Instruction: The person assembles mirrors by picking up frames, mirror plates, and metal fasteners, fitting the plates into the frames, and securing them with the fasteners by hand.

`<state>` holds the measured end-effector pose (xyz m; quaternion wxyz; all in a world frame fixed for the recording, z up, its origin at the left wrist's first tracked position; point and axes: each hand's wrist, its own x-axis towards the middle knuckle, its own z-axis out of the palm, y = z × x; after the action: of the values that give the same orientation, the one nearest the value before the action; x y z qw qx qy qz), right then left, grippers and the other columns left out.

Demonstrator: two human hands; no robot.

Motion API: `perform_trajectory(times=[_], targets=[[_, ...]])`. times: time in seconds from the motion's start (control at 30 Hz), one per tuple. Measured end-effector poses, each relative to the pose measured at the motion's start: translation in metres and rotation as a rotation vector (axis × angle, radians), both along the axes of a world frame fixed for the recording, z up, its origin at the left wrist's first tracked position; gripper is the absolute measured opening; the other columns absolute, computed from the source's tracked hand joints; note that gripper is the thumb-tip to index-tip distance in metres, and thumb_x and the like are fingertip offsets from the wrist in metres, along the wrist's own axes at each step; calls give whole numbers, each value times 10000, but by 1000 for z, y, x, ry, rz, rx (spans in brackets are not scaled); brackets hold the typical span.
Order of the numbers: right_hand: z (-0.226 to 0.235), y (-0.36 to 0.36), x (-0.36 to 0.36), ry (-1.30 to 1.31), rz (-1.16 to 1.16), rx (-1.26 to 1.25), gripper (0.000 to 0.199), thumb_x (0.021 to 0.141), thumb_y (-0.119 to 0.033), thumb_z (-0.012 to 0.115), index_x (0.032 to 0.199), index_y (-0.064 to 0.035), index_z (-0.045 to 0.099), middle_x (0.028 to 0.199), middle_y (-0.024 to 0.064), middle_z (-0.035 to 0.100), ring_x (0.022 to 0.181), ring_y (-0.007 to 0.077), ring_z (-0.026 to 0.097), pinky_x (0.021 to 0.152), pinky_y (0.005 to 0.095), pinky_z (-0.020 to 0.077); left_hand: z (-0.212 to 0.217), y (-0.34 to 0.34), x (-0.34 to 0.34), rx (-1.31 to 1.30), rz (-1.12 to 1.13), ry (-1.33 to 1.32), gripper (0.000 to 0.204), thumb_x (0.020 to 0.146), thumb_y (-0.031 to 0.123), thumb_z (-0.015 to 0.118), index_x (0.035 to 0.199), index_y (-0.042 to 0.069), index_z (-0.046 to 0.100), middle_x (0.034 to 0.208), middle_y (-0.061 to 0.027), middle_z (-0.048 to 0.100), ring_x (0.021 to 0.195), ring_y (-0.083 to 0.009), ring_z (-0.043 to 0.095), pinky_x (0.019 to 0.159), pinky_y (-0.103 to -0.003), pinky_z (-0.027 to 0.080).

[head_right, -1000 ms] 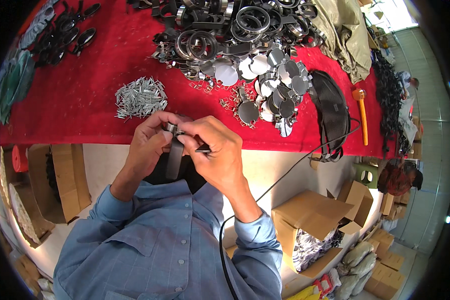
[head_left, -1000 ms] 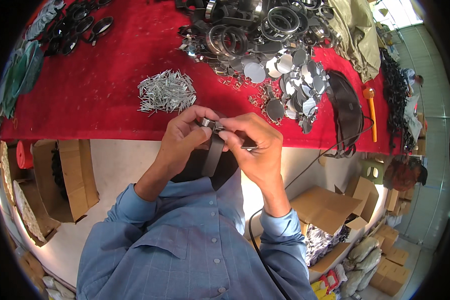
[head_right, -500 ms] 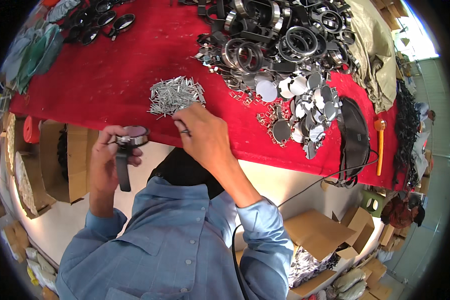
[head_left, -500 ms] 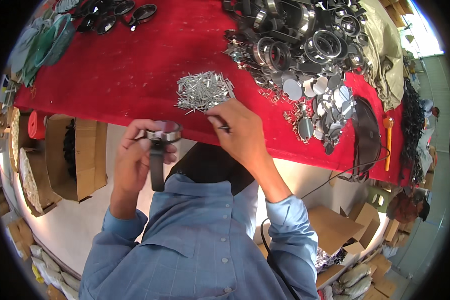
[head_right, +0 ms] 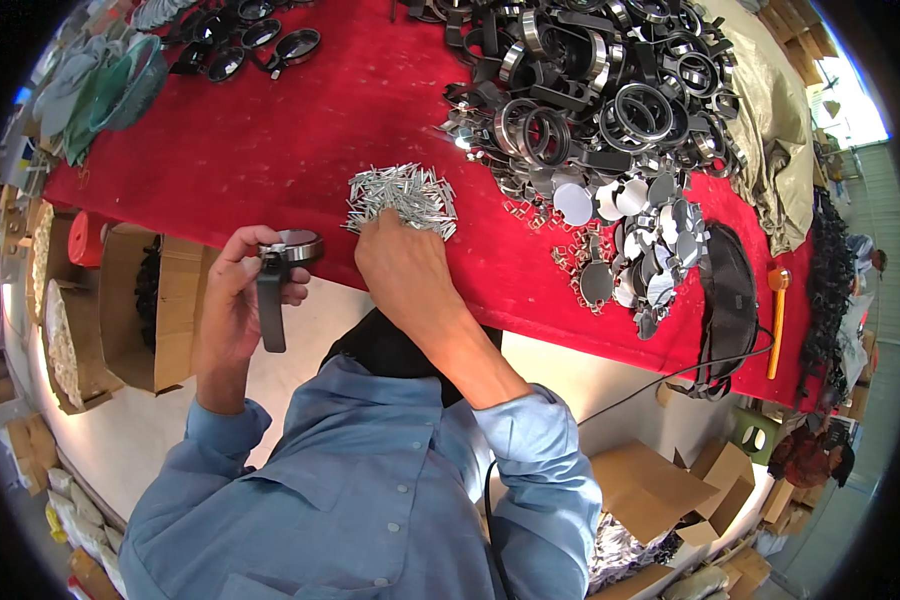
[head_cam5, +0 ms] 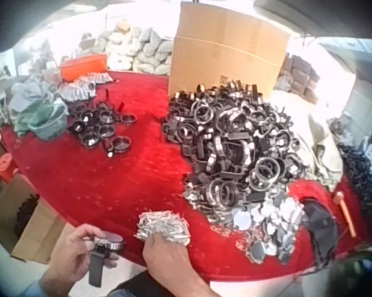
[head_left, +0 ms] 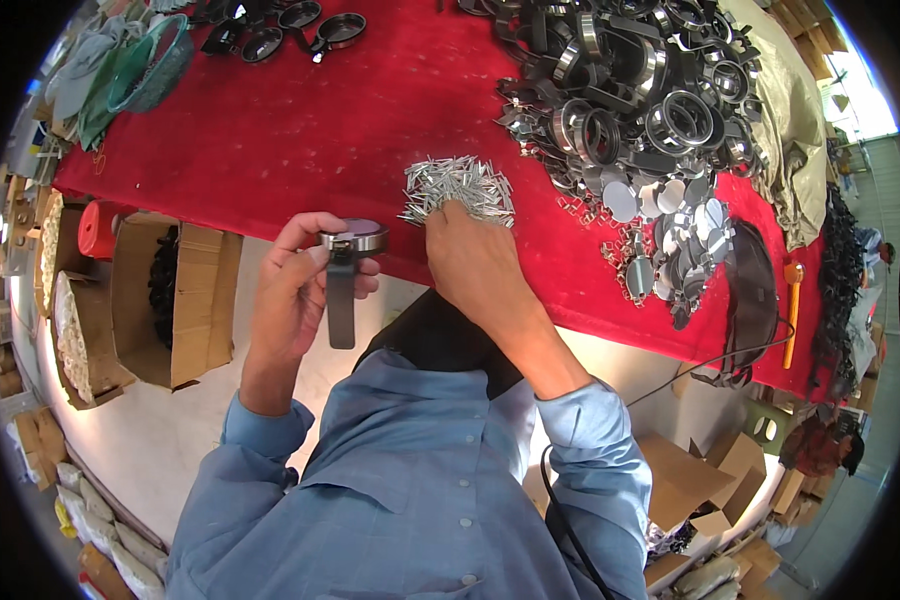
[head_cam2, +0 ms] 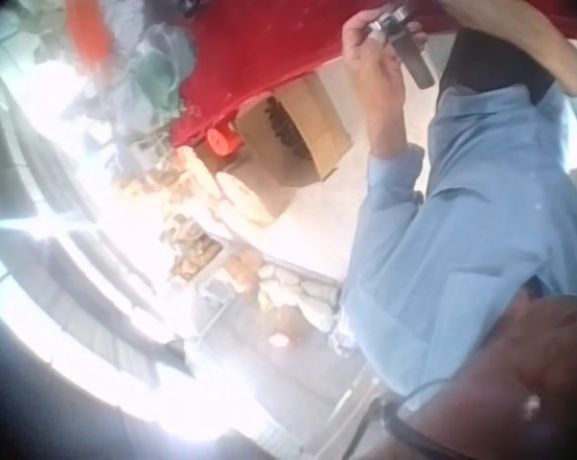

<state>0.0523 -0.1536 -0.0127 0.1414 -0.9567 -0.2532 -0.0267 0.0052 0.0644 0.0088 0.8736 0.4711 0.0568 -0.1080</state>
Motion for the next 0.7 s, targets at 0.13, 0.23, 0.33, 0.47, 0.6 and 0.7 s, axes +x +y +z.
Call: perform_trajectory(times=[0.13,0.23,0.33,0.47,0.6,0.7], targets=[[6,-24,-11,19,-57,123,160,793,-30,657,944,-5,610,911,178,620,738,363,683,629,442,553,-4,-10,6,-68,-43,19,281,952,69,468,1216,-17,513,1036,-287,686,825,-321,750,750,-382,640],[11,-48,-22,79,-213,457,278,838,-40,644,1112,-54,599,973,148,636,820,358,675,684,456,540,-4,-19,9,-82,-75,21,286,935,72,498,1209,-10,518,1066,-275,682,816,-295,743,733,-373,636],[23,-58,-31,81,-308,596,307,827,24,652,1125,-50,636,973,144,647,785,327,680,651,427,534,-5,-28,9,-79,-81,65,291,919,74,522,1201,3,524,1083,-257,683,812,-260,729,709,-349,626],[31,-66,-41,35,-416,865,160,862,71,653,990,-17,689,916,107,673,676,202,645,569,291,484,-7,-46,11,-73,-131,94,278,910,67,531,1185,23,529,1102,-249,681,823,-235,719,686,-324,614],[36,-68,-52,89,-444,1045,145,861,57,685,986,-16,687,869,63,667,643,102,585,566,244,443,-9,-70,11,-116,-203,160,248,901,53,530,1149,65,537,1109,-236,684,820,-221,701,673,-303,590],[39,-64,-61,129,-419,1134,122,867,48,705,974,-9,688,850,39,673,647,73,581,569,225,442,-10,-88,9,-135,-178,199,248,895,46,517,1140,77,539,1084,-199,687,805,-203,672,661,-315,556]])
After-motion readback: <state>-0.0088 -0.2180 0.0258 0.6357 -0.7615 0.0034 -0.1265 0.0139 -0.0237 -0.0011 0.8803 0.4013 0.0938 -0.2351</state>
